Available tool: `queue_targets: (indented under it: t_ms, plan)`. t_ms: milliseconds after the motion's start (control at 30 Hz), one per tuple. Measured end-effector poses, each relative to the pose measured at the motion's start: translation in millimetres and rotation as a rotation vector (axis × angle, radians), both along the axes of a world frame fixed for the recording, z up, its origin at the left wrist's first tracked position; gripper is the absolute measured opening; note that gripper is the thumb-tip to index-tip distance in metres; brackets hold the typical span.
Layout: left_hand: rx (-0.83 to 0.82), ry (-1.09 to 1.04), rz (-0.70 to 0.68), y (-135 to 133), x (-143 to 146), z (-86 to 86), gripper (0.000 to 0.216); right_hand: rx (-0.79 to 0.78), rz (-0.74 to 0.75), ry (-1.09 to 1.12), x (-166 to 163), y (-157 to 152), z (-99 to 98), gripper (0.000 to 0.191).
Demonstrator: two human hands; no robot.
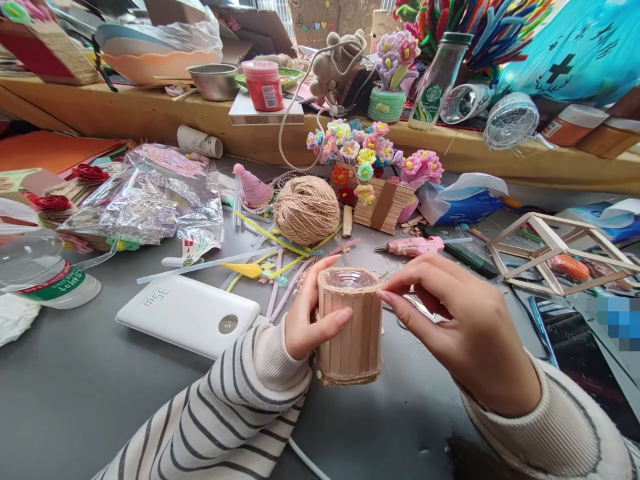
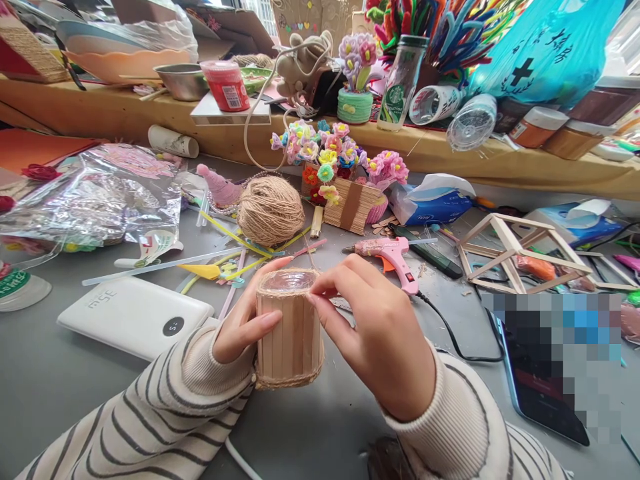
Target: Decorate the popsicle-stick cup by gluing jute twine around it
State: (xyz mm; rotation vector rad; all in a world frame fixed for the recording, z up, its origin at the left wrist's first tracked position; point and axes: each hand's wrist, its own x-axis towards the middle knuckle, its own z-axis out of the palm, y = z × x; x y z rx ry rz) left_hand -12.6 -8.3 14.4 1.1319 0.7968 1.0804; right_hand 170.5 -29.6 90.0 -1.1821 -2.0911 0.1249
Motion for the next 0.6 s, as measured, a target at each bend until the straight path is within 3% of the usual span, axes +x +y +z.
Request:
queue_targets:
  t_ms: [600]
  plan:
    - [-0.004,0.023,-0.033,0.1,0.4,3.2,0.071,-0.006,0.002,0.004,-0.5,-0.1,-0.9,0.011]
